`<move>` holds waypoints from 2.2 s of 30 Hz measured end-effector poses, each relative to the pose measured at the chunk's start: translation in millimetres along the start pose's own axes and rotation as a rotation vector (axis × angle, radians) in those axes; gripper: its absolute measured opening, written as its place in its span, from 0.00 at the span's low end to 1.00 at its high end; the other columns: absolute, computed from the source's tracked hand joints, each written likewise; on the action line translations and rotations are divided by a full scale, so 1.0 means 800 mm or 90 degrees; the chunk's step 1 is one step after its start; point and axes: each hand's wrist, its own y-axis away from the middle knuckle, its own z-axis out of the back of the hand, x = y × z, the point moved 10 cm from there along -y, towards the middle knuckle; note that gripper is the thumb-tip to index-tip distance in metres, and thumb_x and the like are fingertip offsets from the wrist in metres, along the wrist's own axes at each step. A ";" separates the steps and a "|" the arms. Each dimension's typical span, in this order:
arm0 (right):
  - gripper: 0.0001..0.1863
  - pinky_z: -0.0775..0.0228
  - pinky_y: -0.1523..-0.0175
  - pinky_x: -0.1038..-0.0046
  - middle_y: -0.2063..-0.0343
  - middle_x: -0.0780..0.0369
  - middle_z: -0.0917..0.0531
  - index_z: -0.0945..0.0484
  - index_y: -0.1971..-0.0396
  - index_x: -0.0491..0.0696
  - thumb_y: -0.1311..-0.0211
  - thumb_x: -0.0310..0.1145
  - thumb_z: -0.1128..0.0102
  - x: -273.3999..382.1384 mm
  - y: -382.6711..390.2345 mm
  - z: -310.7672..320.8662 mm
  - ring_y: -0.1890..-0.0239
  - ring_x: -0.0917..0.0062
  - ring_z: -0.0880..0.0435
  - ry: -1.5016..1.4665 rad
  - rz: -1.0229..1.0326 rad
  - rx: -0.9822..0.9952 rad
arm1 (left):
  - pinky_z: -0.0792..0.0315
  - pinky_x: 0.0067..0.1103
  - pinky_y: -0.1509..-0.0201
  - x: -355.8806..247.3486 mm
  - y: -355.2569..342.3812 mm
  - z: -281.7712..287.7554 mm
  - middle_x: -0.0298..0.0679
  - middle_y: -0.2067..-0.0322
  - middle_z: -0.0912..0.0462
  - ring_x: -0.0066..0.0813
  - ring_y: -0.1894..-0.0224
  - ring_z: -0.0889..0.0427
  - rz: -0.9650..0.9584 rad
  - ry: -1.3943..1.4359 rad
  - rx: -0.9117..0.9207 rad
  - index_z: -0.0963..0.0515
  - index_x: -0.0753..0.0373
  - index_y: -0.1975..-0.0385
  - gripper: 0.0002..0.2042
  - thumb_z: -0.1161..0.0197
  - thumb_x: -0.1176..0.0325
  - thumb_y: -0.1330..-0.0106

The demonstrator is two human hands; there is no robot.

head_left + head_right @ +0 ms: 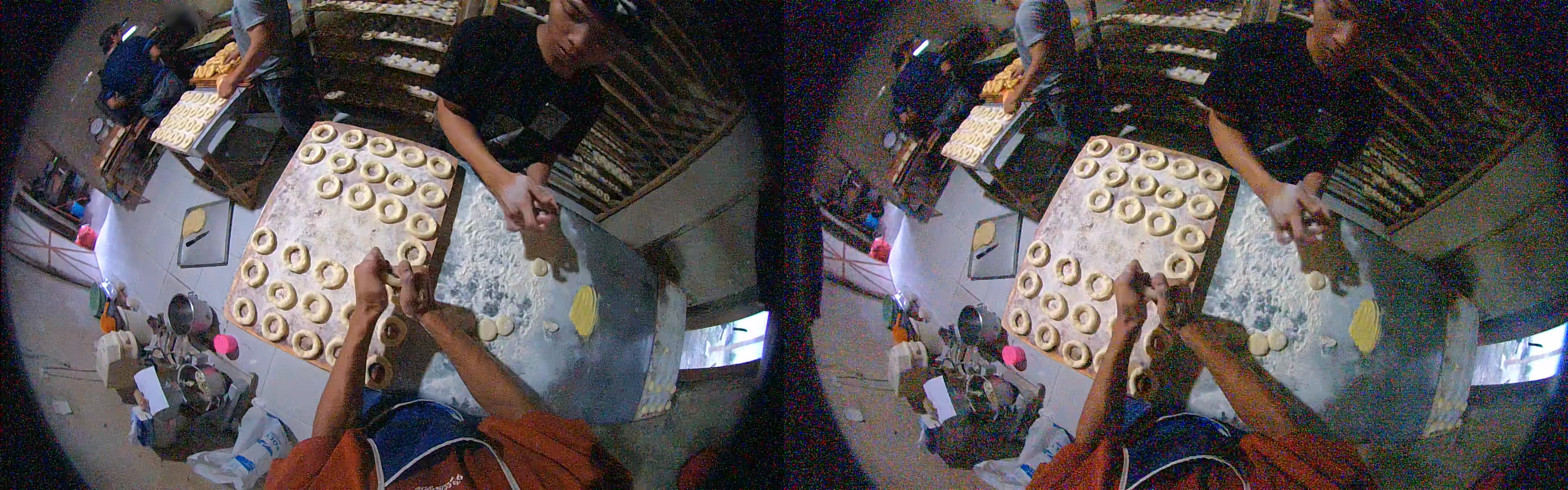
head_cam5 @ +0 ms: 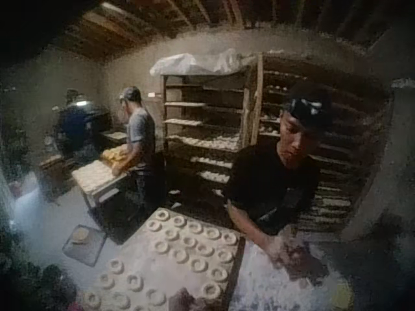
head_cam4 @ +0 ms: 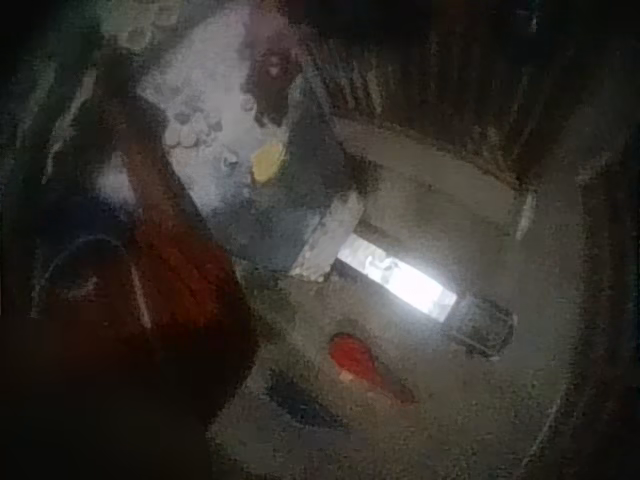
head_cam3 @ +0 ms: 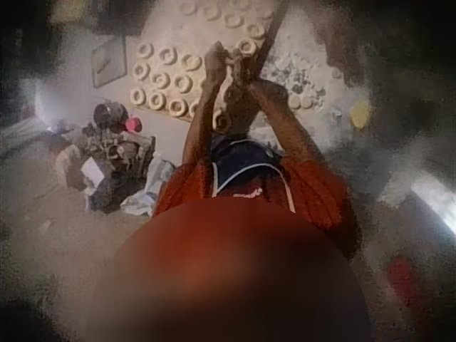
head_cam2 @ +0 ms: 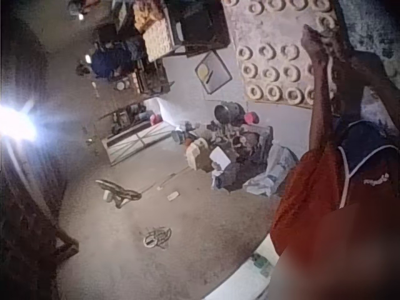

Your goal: The person shapes small dough balls into rings by hand and places them on a wooden board. Another person works alongside, also shaping dough and arranging it on trays.

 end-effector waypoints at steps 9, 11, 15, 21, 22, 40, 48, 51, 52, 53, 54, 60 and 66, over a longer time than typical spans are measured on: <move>0.31 0.43 0.76 0.63 0.90 0.57 0.33 0.36 0.86 0.44 0.34 0.55 0.64 0.025 -0.030 -0.032 0.84 0.68 0.28 0.140 0.223 0.063 | 0.41 0.24 0.79 -0.041 -0.012 0.003 0.30 0.83 0.35 0.22 0.79 0.35 -0.233 -0.464 0.017 0.39 0.59 0.81 0.11 0.49 0.66 0.37; 0.31 0.44 0.77 0.64 0.90 0.56 0.35 0.37 0.87 0.44 0.34 0.56 0.65 0.046 -0.024 -0.031 0.85 0.68 0.31 0.094 0.220 0.061 | 0.40 0.26 0.78 -0.016 -0.024 0.023 0.35 0.84 0.36 0.28 0.80 0.35 -0.122 -0.158 0.005 0.39 0.62 0.80 0.12 0.50 0.65 0.37; 0.34 0.46 0.78 0.64 0.91 0.58 0.37 0.37 0.87 0.44 0.37 0.61 0.64 0.047 -0.027 -0.033 0.87 0.65 0.37 0.031 0.187 0.046 | 0.40 0.25 0.75 -0.002 -0.025 0.035 0.35 0.84 0.38 0.28 0.80 0.37 -0.041 -0.073 -0.014 0.39 0.60 0.80 0.13 0.49 0.61 0.39; 0.16 0.32 0.63 0.68 0.74 0.60 0.23 0.24 0.70 0.44 0.48 0.44 0.39 0.052 -0.055 -0.037 0.68 0.64 0.25 -0.018 0.333 0.170 | 0.42 0.26 0.78 0.009 -0.062 0.066 0.32 0.85 0.38 0.23 0.81 0.37 0.063 0.115 -0.070 0.39 0.60 0.83 0.18 0.57 0.56 0.34; 0.16 0.32 0.59 0.68 0.72 0.58 0.22 0.25 0.67 0.43 0.50 0.40 0.37 0.037 -0.073 -0.026 0.66 0.63 0.24 0.007 0.259 0.115 | 0.42 0.24 0.81 -0.016 -0.070 0.058 0.32 0.86 0.39 0.22 0.84 0.39 0.055 0.005 -0.077 0.38 0.60 0.83 0.18 0.57 0.57 0.32; 0.23 0.29 0.61 0.64 0.65 0.55 0.21 0.29 0.52 0.47 0.50 0.27 0.35 -0.114 0.187 0.305 0.65 0.63 0.22 0.406 -0.267 -0.165 | 0.32 0.38 0.66 -0.010 -0.088 0.055 0.50 0.68 0.24 0.50 0.67 0.25 -0.217 -0.516 -0.078 0.24 0.64 0.62 0.16 0.33 0.61 0.44; 0.13 0.31 0.58 0.60 0.69 0.54 0.20 0.23 0.64 0.48 0.50 0.34 0.34 -0.111 0.180 0.309 0.64 0.58 0.21 0.574 -0.097 -0.090 | 0.31 0.32 0.56 -0.011 0.084 -0.121 0.49 0.67 0.23 0.45 0.63 0.23 -0.184 -0.353 0.072 0.26 0.67 0.60 0.11 0.39 0.73 0.41; 0.13 0.29 0.58 0.66 0.70 0.59 0.22 0.25 0.70 0.46 0.51 0.34 0.32 -0.112 0.168 0.304 0.65 0.65 0.21 0.409 -0.173 0.010 | 0.29 0.31 0.58 0.031 0.161 -0.189 0.48 0.67 0.21 0.42 0.64 0.21 -0.144 -0.362 0.217 0.25 0.68 0.62 0.10 0.39 0.70 0.39; 0.14 0.29 0.58 0.68 0.70 0.60 0.23 0.27 0.70 0.46 0.53 0.33 0.31 -0.128 0.174 0.314 0.65 0.68 0.21 0.261 -0.149 -0.047 | 0.27 0.30 0.58 0.072 0.185 -0.208 0.48 0.66 0.20 0.39 0.63 0.20 -0.008 -0.316 0.275 0.24 0.68 0.61 0.11 0.39 0.69 0.38; 0.15 0.29 0.58 0.70 0.69 0.62 0.24 0.29 0.71 0.46 0.54 0.31 0.30 -0.168 0.189 0.324 0.65 0.72 0.22 0.116 -0.126 -0.105 | 0.26 0.29 0.58 0.082 0.204 -0.233 0.46 0.64 0.20 0.36 0.61 0.19 0.071 -0.239 0.297 0.24 0.68 0.59 0.12 0.39 0.66 0.36; 0.17 0.29 0.58 0.72 0.69 0.64 0.24 0.31 0.72 0.46 0.55 0.30 0.29 -0.200 0.204 0.332 0.65 0.75 0.22 -0.033 -0.100 -0.156 | 0.25 0.27 0.58 0.093 0.223 -0.253 0.45 0.63 0.19 0.33 0.60 0.19 0.152 -0.164 0.312 0.23 0.69 0.57 0.14 0.39 0.64 0.35; 0.28 0.26 0.56 0.76 0.66 0.60 0.21 0.41 0.54 0.46 0.51 0.25 0.32 -0.153 0.239 0.330 0.63 0.79 0.20 -0.210 -0.074 -0.149 | 0.29 0.22 0.53 0.057 0.258 -0.299 0.37 0.62 0.19 0.22 0.58 0.23 0.122 -0.070 0.263 0.22 0.69 0.58 0.11 0.42 0.67 0.33; 0.36 0.25 0.56 0.74 0.64 0.57 0.20 0.46 0.47 0.45 0.53 0.24 0.32 -0.113 0.244 0.368 0.63 0.75 0.19 -0.169 -0.002 -0.114 | 0.28 0.21 0.55 0.033 0.282 -0.335 0.38 0.60 0.19 0.24 0.59 0.22 0.072 -0.079 0.250 0.24 0.69 0.53 0.14 0.43 0.65 0.31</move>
